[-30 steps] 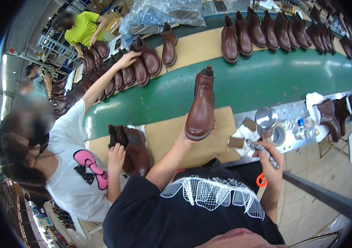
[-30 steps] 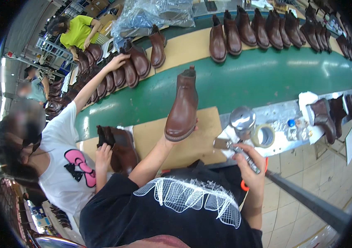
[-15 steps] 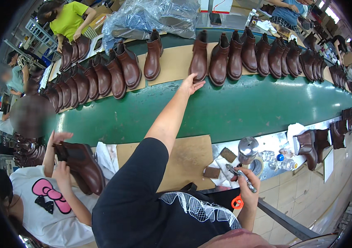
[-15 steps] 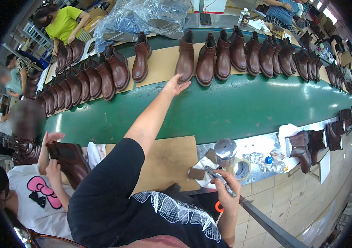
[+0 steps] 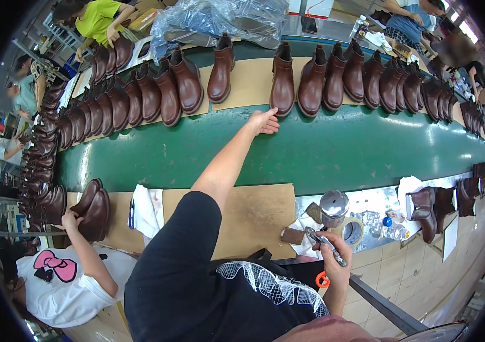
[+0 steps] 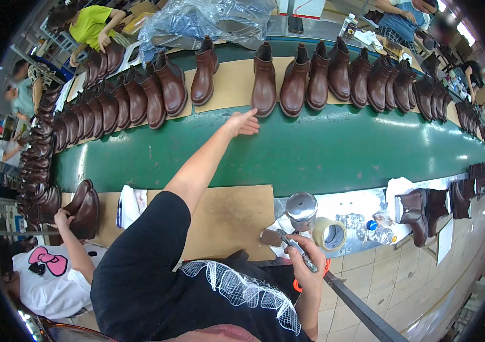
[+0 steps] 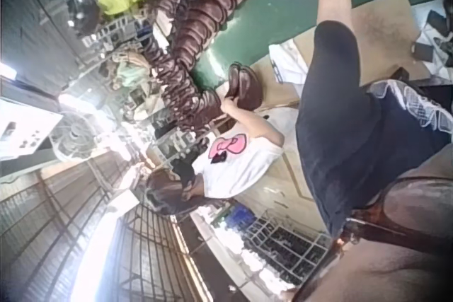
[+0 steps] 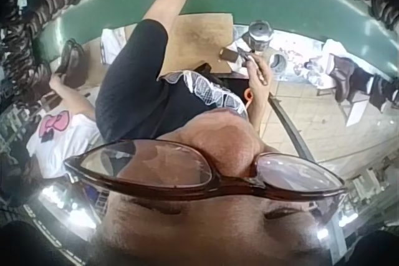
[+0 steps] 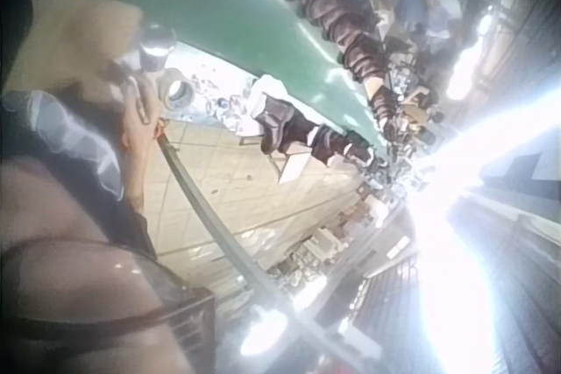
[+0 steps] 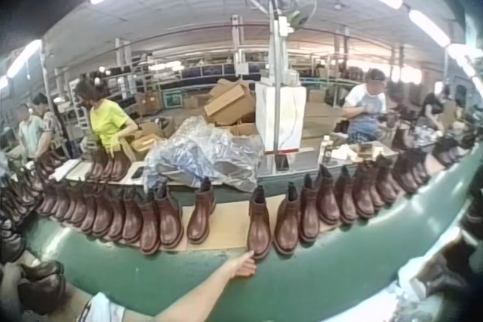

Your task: Applying a finish to brown leather boots using a handheld airbrush spray gun on a factory assembly line.

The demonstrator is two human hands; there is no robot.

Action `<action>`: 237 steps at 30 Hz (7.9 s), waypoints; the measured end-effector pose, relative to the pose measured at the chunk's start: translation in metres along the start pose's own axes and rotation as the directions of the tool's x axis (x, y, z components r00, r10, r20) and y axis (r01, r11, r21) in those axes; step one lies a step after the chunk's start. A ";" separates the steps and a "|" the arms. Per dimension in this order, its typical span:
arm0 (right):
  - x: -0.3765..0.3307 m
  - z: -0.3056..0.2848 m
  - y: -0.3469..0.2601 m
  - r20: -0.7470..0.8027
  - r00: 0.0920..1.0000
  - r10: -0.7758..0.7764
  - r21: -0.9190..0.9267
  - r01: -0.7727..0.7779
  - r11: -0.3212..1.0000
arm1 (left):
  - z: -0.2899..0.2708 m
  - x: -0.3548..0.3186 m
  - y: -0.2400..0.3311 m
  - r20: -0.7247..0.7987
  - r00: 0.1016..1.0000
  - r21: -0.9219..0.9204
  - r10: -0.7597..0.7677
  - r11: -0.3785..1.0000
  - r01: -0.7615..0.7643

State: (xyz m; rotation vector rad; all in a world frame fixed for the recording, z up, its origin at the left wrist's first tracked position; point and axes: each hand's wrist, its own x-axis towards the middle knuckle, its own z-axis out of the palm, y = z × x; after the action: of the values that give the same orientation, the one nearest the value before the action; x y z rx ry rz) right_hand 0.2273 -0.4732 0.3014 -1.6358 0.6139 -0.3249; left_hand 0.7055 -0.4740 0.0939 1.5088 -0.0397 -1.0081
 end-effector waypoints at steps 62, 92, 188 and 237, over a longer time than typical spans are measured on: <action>-0.080 0.024 -0.145 -0.011 0.859 -0.512 -0.107 0.508 0.854 | 0.028 -0.393 -0.121 0.179 0.827 -0.161 0.533 0.845 -0.509; -0.097 0.042 -0.141 0.013 0.846 -0.532 -0.205 0.523 0.827 | 0.036 -0.406 -0.122 0.222 0.791 -0.163 0.569 0.822 -0.546; -0.110 0.037 -0.114 -0.122 0.873 -0.471 -0.132 0.456 0.880 | -0.026 -0.414 -0.156 0.796 0.476 -0.604 0.374 0.437 0.666; -0.134 0.041 -0.109 -0.060 0.865 -0.498 -0.139 0.487 0.862 | -0.020 -0.445 -0.166 0.851 0.318 -0.472 0.418 0.343 0.812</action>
State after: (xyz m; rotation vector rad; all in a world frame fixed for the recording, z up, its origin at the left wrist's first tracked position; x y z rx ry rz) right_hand 0.1619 -0.3575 0.4196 -1.8924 0.2732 -0.7570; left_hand 0.3571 -0.1683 0.2005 -0.4289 -0.0162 -1.6834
